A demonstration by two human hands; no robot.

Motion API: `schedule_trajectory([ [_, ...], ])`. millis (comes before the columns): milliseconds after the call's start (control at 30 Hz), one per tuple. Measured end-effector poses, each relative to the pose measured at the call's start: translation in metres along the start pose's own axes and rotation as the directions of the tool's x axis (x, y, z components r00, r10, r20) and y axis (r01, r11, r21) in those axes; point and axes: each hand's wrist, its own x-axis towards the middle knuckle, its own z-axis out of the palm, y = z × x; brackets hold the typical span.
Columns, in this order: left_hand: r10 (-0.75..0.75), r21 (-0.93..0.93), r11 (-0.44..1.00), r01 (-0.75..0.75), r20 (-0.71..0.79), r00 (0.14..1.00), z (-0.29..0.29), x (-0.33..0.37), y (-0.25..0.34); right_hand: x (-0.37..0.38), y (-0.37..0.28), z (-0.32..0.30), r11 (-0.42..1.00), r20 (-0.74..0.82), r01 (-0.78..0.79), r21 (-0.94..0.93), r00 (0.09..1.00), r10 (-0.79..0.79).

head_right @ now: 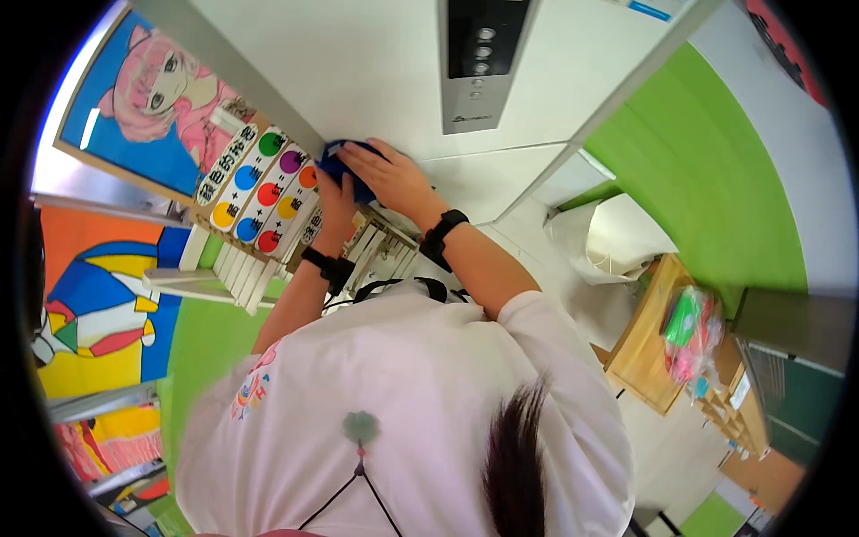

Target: The person wipes down a wooden table and then cleans the surfaces of a standing air conditioner with a cloth.

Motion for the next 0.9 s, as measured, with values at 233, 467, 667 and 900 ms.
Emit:
schedule_trajectory([
  [233,0.210,0.163,0.971,-0.178,-0.211,0.955,0.002,-0.004,0.064,-0.083,0.060,-0.016,0.830,-0.167,-0.504,-0.239,0.863,0.476],
  [467,0.618,0.787,0.503,-0.358,-0.038,0.785,0.055,0.009,0.036,-0.093,0.074,0.016,0.534,-0.385,-0.806,0.256,0.421,0.821],
  [667,0.632,0.696,0.137,-0.705,0.486,0.603,0.086,0.007,0.048,-0.092,0.085,-0.011,0.691,-0.375,-0.698,0.188,0.599,0.707],
  [900,0.741,0.596,0.216,-0.774,0.415,0.527,0.133,0.028,0.128,-0.024,0.141,-0.117,0.858,-0.378,-0.509,0.073,0.782,0.496],
])
